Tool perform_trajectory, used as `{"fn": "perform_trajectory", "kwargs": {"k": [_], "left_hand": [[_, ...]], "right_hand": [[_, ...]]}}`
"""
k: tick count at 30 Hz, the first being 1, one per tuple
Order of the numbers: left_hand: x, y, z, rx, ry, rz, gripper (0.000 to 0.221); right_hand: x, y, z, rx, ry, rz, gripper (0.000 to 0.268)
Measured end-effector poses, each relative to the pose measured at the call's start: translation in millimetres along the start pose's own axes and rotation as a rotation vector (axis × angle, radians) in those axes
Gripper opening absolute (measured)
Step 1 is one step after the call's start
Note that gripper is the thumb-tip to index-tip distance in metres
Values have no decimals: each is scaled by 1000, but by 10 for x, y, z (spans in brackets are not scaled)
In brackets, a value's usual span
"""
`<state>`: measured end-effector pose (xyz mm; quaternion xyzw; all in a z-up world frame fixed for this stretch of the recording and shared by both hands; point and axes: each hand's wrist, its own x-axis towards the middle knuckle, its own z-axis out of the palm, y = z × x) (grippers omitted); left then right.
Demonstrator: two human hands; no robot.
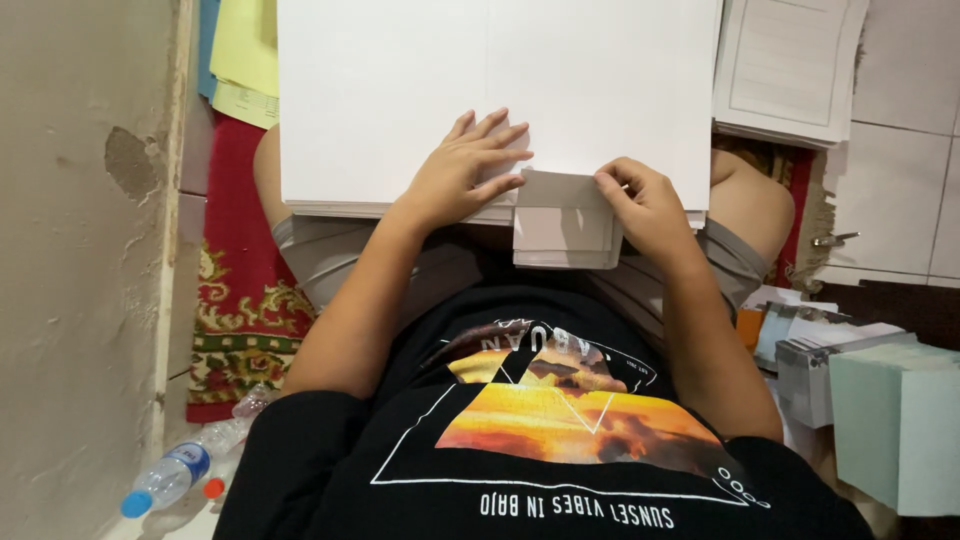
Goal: The person aligns and stacks large sheets of white paper on the floor.
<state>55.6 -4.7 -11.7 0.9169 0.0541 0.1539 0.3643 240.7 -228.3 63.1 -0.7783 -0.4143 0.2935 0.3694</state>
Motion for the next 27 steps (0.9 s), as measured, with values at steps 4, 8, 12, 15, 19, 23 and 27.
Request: {"fn": "perform_trajectory", "kwargs": {"k": [4,8,12,15,19,23,27], "left_hand": [[-9,-14,28,24,18,8,35],[-11,-10,42,56,41,2,48],[8,92,-8,152,17,28,66],[-23,-16,87,223,15,64,43],[-28,-16,102,232,15,51,44],[-26,38,48,233,6,43,54],[-23,68,36,218,-15,13,68]], "right_hand": [[-5,25,68,-15,86,-10,12],[82,263,161,-160,208,-107,14],[187,484,324,-506,278,-283,33],[269,396,539,-698,255,-319,30],[277,96,625,-719,105,-303,43],[314,142,569,-719,-35,-163,65],[255,204,460,-727,1,-109,70]]}}
